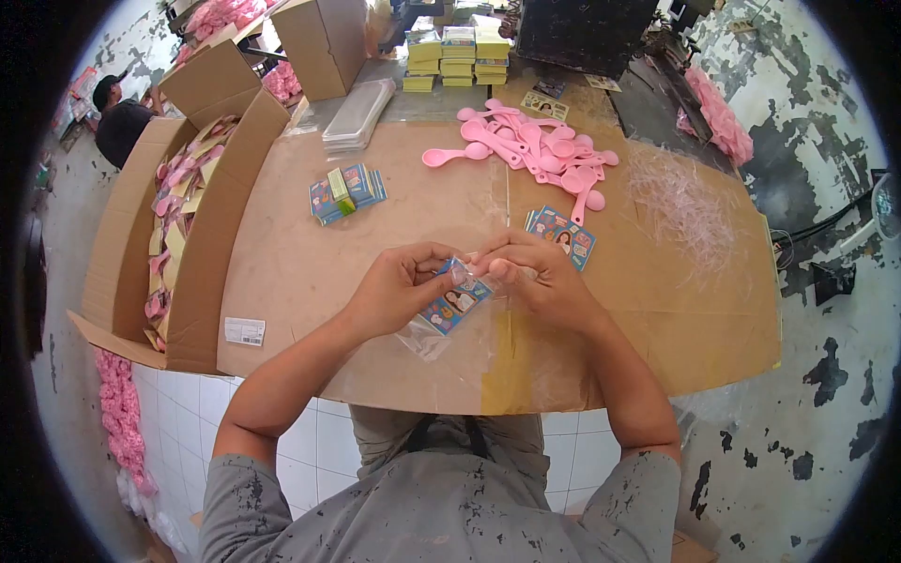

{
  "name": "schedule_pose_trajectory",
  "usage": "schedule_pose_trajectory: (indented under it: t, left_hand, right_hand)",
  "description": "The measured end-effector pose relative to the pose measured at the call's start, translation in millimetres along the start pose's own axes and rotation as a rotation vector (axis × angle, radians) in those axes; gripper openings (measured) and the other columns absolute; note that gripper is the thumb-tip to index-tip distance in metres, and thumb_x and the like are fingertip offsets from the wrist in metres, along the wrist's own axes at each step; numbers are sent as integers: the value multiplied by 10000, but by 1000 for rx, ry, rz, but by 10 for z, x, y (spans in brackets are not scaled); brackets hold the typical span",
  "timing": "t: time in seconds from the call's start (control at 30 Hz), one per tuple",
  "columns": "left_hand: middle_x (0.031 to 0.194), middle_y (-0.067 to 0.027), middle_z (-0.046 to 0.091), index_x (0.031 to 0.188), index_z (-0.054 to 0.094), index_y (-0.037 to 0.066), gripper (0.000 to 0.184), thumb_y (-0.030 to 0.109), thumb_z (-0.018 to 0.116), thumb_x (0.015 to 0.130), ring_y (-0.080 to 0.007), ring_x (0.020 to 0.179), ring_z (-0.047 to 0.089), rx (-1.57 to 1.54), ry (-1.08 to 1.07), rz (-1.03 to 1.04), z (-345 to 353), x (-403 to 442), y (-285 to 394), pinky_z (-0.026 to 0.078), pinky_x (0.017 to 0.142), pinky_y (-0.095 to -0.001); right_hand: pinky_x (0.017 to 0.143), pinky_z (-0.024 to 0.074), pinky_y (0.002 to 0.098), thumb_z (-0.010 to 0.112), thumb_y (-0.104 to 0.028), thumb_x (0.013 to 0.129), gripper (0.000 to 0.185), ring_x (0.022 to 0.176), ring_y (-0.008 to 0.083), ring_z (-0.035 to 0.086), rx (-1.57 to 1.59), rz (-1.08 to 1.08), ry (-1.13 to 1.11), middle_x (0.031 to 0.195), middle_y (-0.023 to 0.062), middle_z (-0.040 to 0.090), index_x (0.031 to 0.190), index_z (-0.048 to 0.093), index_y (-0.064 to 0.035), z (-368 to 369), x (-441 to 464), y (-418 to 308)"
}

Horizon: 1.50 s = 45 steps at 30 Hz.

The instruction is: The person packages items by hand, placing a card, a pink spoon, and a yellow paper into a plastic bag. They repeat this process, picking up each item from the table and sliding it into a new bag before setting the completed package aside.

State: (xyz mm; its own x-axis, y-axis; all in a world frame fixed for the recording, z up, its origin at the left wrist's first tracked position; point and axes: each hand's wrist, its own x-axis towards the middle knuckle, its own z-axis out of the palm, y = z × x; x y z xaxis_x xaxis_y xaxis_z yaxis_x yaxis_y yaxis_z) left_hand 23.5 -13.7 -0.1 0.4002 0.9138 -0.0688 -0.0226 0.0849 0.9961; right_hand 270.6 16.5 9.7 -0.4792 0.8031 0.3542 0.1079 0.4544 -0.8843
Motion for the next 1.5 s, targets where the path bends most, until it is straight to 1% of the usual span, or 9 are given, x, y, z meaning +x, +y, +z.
schedule_pose_trajectory:
  t: [0.13,0.23,0.43,0.63,0.83,1.13,1.23,1.33,1.5]
  left_hand:
    - [983,-51,752,1225,676,-48,281,139,705,1016,-63,858,680,19,22,8,-5,5,28,570,729,-254]
    - [996,-54,754,1227,671,-37,271,138,698,1022,-59,860,685,58,6,40,-21,5,4,572,720,-239]
    - [994,-46,754,1218,672,-27,268,164,692,1030,-50,846,681,51,1,56,-12,-2,14,565,697,-227]
    - [982,-43,755,1223,651,-34,289,175,697,1028,-41,821,671,-13,22,55,-79,22,76,558,678,-225]
    - [989,-48,756,1264,636,-42,328,172,703,1025,-51,865,684,-114,55,140,-65,16,109,572,735,-231]
    - [1034,-50,762,1322,637,-44,357,162,684,1035,-57,882,689,36,-40,66,-72,-31,155,571,753,-231]
    - [1051,-47,760,1321,646,-35,340,157,674,1041,-62,898,685,35,-92,10,-57,-55,167,564,773,-232]
    - [1082,-53,756,1315,654,-24,316,153,652,1053,-70,949,680,-14,-142,59,-32,-28,35,553,821,-235]
    - [1145,-74,747,1349,635,-3,344,195,632,1068,-84,1048,666,-104,-333,127,-58,-57,130,536,917,-267]
  right_hand:
    - [779,529,365,720,-276,960,259,895,200,684,-482,263,383,963,73,722,1021,722,-24,-443,113,250]
    - [765,542,388,751,-313,910,305,865,235,708,-918,466,427,924,90,729,1052,711,-46,-776,210,250]
    - [773,551,419,776,-282,847,379,831,274,708,-1000,444,483,890,101,721,1149,705,-65,-904,169,511]
    - [737,539,363,701,-72,884,302,829,231,687,-786,170,584,937,112,701,1181,725,-25,-1075,90,578]
    - [737,478,289,636,7,926,295,846,131,598,-356,116,-3,986,69,666,1201,738,-13,-568,46,-277]
    - [749,487,311,616,27,885,290,850,177,605,-374,-38,-102,984,71,663,1132,763,-15,-364,115,-516]
    - [777,520,303,582,25,898,368,963,205,633,-539,-24,-286,1104,117,658,1228,732,-35,-396,152,-615]
    - [962,517,348,588,-78,937,469,1214,259,611,-395,-70,-216,1351,158,609,1403,614,-40,-167,207,-766]
    - [1199,324,444,569,-294,999,620,1457,292,457,496,6,-320,1579,160,466,1533,437,-7,111,220,-688]
